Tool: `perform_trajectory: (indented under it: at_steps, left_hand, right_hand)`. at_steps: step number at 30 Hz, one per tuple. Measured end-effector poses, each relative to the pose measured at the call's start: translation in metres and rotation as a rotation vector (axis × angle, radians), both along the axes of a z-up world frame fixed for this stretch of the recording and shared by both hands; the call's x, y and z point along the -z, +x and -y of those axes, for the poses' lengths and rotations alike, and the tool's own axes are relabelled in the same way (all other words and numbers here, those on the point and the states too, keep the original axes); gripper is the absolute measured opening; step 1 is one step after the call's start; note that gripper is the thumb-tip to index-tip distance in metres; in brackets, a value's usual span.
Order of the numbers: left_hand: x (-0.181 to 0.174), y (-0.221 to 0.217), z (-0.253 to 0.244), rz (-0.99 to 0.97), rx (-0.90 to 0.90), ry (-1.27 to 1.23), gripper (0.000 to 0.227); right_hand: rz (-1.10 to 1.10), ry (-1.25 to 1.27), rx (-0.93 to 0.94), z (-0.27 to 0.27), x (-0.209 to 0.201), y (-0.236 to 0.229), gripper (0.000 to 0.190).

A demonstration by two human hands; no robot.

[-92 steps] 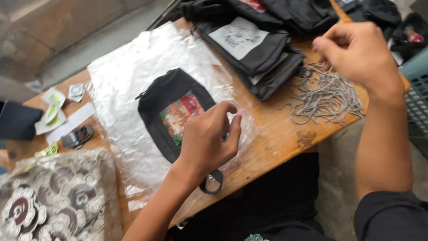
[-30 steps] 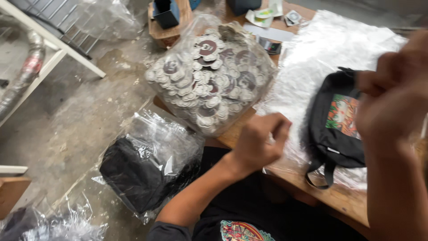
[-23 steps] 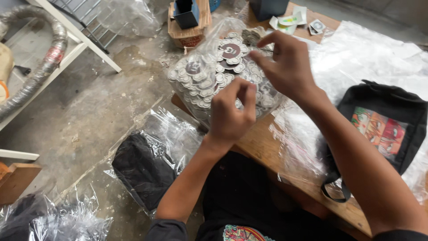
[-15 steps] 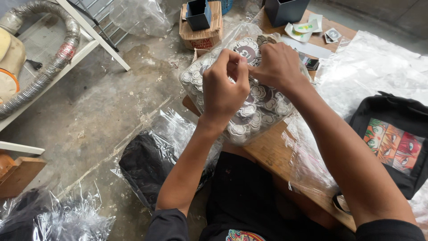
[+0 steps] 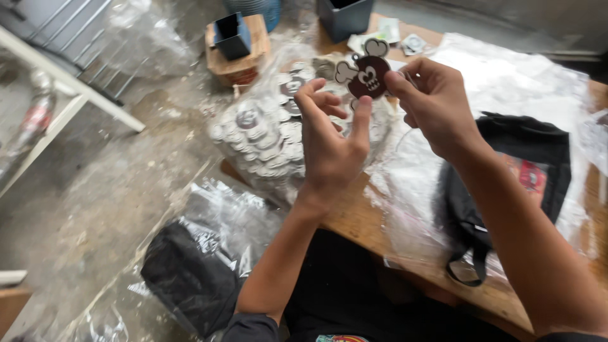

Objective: The person attaches decorative cartoon tags to small black pouches using ball chains and places each pouch into a plastic shipping bag.

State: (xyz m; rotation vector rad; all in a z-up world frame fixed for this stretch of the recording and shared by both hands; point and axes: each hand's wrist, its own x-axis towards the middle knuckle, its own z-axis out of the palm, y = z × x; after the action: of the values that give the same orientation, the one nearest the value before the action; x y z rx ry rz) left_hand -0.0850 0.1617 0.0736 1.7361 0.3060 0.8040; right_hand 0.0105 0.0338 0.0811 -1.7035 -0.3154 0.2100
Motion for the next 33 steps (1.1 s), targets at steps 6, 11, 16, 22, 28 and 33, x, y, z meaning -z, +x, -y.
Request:
perform_trajectory:
  at_steps: [6,11,16,22,28,33]
  left_hand:
    - [-0.001,0.037,0.093,-0.086,0.374,-0.367,0.046]
    - [0.023,0.076,0.163,-0.045,0.754,-0.549,0.029]
    - [0.042,0.092,0.195,-0.033,0.891,-0.103,0.014]
    - [0.062,0.075,0.2,-0.028,0.974,-0.061,0.01]
    - [0.069,0.061,0.205,0.335,0.767,0.318,0.019]
    - [0.079,0.06,0.206,0.43,0.712,0.388,0.015]
  right_hand:
    - [-0.06,0.163,0.122,0.12,-0.003,-0.015,0.022]
    - [-0.056,0.17,0.254,0.201,0.014,-0.026,0.018]
    - [0.126,-0.258,0.527,0.249,0.033,-0.033,0.031]
    - [0.533,-0.342,0.646,0.255,0.081,-0.04,0.008]
    - [0.468,-0.272,0.584,0.228,0.079,-0.064,0.005]
    - [0.474,-0.201,0.549,0.223,0.079,-0.071,0.011]
